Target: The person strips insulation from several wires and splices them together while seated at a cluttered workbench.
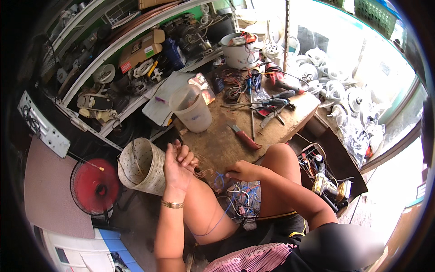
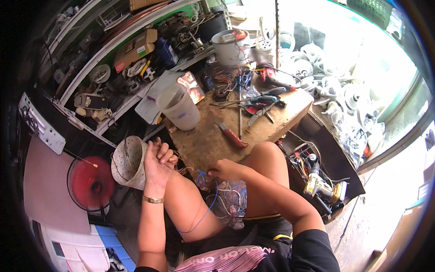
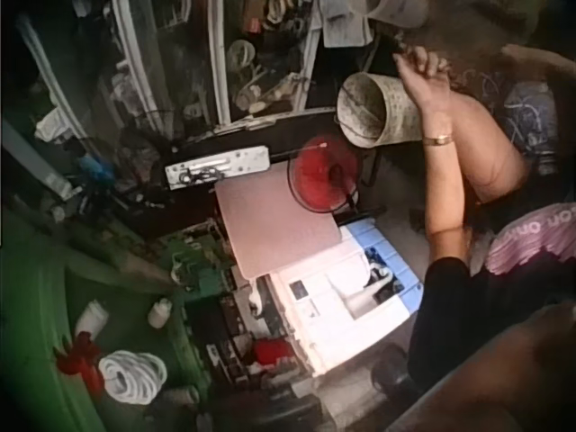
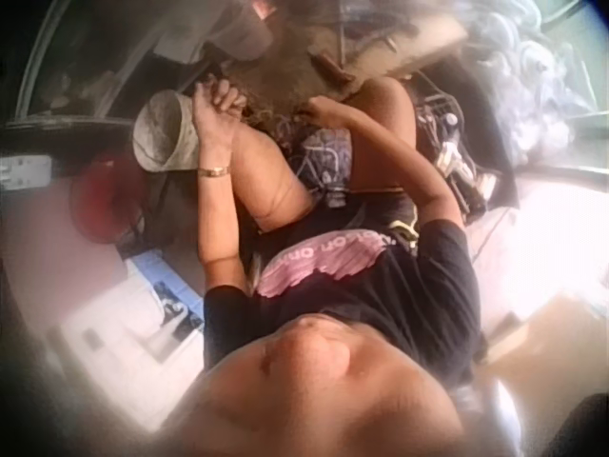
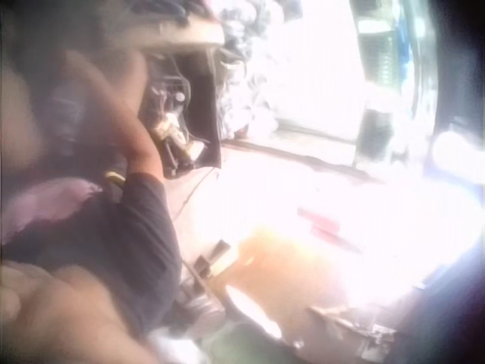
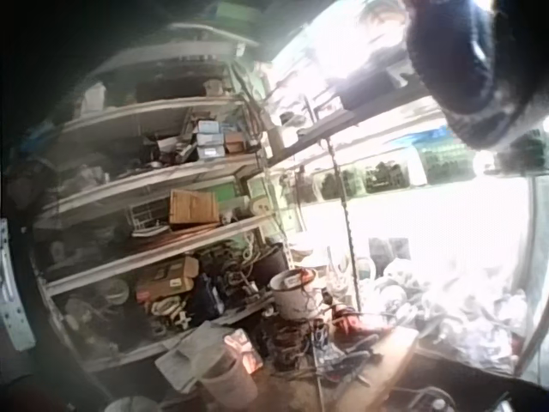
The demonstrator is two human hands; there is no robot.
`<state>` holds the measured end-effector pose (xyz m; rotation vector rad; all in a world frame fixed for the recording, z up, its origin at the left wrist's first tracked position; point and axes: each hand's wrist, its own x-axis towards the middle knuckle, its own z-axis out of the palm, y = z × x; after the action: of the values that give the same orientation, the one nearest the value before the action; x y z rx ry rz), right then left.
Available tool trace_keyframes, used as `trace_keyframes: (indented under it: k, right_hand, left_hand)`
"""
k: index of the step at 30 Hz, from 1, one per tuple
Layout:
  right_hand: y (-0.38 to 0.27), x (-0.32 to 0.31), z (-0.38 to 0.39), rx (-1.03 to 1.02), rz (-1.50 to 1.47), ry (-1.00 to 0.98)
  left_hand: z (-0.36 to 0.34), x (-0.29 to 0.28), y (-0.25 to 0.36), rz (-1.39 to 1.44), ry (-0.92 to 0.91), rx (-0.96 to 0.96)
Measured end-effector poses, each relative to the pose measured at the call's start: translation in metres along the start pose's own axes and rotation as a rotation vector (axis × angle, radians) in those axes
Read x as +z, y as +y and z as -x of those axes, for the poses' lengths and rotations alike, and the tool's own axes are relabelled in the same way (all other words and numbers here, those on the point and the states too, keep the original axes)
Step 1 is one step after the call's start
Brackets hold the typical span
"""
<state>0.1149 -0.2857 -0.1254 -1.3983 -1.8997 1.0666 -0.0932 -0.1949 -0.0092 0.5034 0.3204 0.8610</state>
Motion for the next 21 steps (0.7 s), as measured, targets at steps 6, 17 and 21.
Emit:
trace_keyframes:
  k: [6,17,21]
  right_hand:
    - [-0.037,-0.027,0.035,-0.063,-0.196,0.077]
    - [-0.076,-0.032,0.062,-0.140,-0.116,0.292]
    - [-0.088,-0.009,0.058,-0.205,-0.548,0.395]
  left_hand:
    - [0.026,0.020,0.007,-1.718,-0.332,0.526]
    - [0.043,-0.002,-0.010,-0.466,-0.262,0.154]
    - [0.044,0.030,-0.034,0.321,-0.289,0.055]
